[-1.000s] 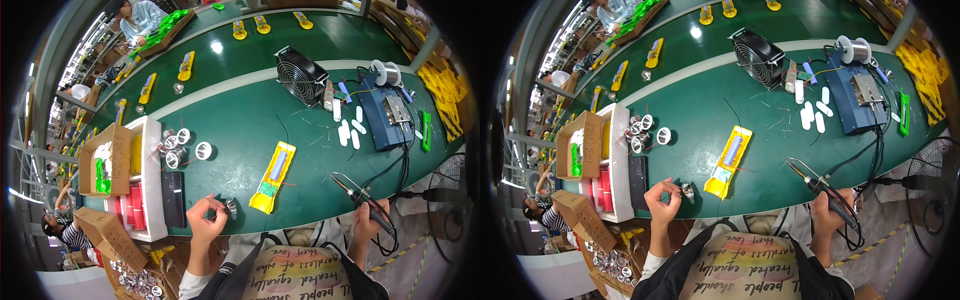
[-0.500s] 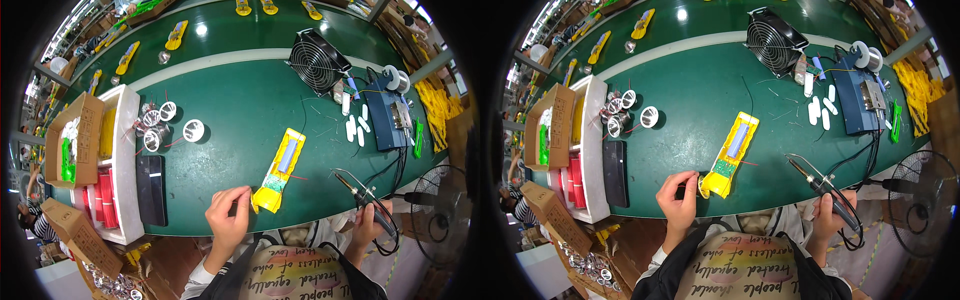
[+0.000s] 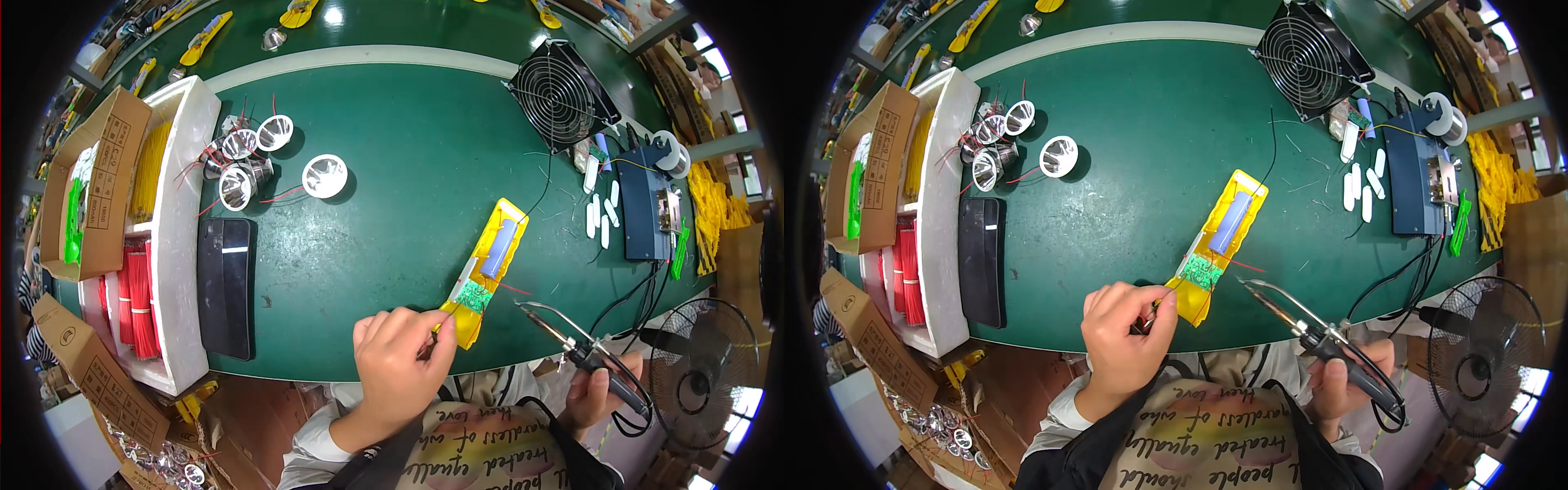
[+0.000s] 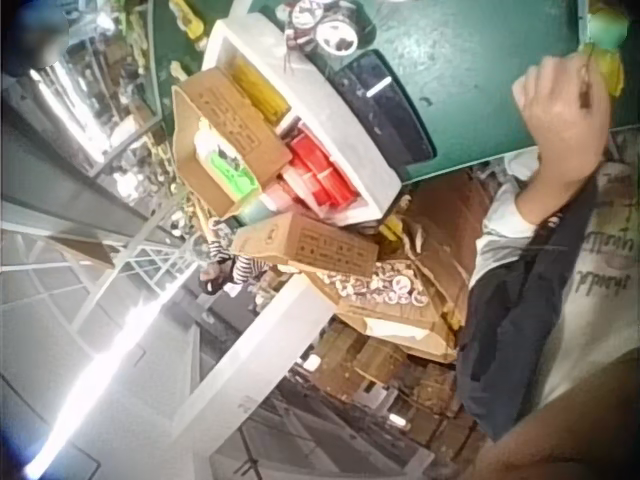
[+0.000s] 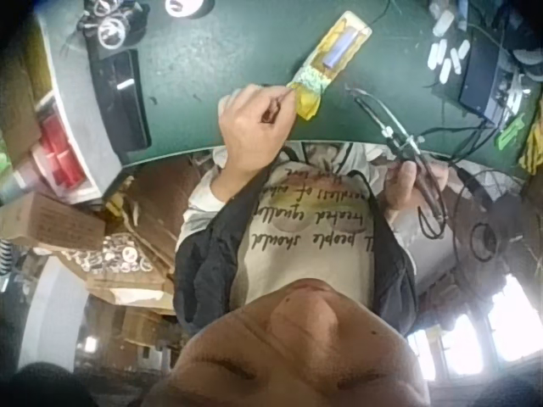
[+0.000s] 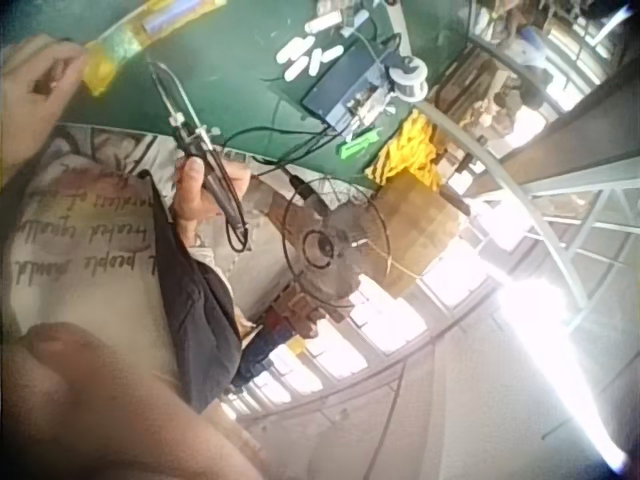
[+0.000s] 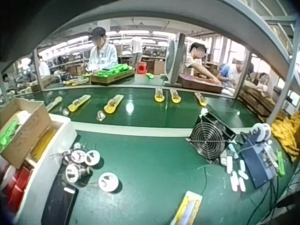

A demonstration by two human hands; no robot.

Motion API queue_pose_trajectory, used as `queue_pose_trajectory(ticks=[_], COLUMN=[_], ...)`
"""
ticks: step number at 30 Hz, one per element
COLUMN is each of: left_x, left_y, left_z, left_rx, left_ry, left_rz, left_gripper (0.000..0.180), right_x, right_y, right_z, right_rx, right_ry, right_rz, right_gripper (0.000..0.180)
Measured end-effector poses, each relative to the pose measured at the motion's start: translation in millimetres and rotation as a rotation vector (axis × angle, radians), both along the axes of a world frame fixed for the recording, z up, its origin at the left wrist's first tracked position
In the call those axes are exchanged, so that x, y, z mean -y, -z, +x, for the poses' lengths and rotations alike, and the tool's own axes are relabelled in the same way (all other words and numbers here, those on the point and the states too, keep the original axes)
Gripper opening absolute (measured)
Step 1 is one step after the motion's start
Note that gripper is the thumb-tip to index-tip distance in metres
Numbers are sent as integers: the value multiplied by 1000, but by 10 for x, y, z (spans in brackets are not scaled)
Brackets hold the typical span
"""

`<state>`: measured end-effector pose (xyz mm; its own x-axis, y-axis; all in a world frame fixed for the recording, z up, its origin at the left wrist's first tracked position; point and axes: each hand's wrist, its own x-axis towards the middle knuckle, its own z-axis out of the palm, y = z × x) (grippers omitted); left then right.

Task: The person solders wires onto the circuit boards inside flashlight casings using a soldering iron, attaches reflectors, and places the assembled flashlights onto a conveyor belt.

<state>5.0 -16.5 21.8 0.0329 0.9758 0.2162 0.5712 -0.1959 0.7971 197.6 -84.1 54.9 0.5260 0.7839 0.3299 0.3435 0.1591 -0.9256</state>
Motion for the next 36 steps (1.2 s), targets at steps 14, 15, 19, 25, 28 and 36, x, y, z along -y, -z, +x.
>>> queue_pose_trajectory(ticks=[14, 15, 19, 25, 28, 36], left_x=[-44, -50, -61, -71, -76, -77], left_y=[66, 59, 50, 66, 65, 64], left_z=[96, 99, 109, 136, 136, 136], left_rx=[-12, -8, 2, 0, -2, -11], left_ry=[-15, -21, -41, -31, -35, -26], left_rz=[23, 32, 46, 36, 36, 39], left_gripper=[7, 8, 9, 10, 10, 13], right_x=[-178, -180, -190, -202, -208, -213], right_y=[65, 66, 71, 89, 103, 105], right_z=[-134, -137, -146, -139, -135, -122], right_rx=[-146, -144, -153, -200, -227, -280], right_ry=[-194, -178, -173, -173, -179, -196], right_rz=[-186, -197, -200, -200, -180, -179], right_gripper=[27, 26, 26, 26, 26, 26])
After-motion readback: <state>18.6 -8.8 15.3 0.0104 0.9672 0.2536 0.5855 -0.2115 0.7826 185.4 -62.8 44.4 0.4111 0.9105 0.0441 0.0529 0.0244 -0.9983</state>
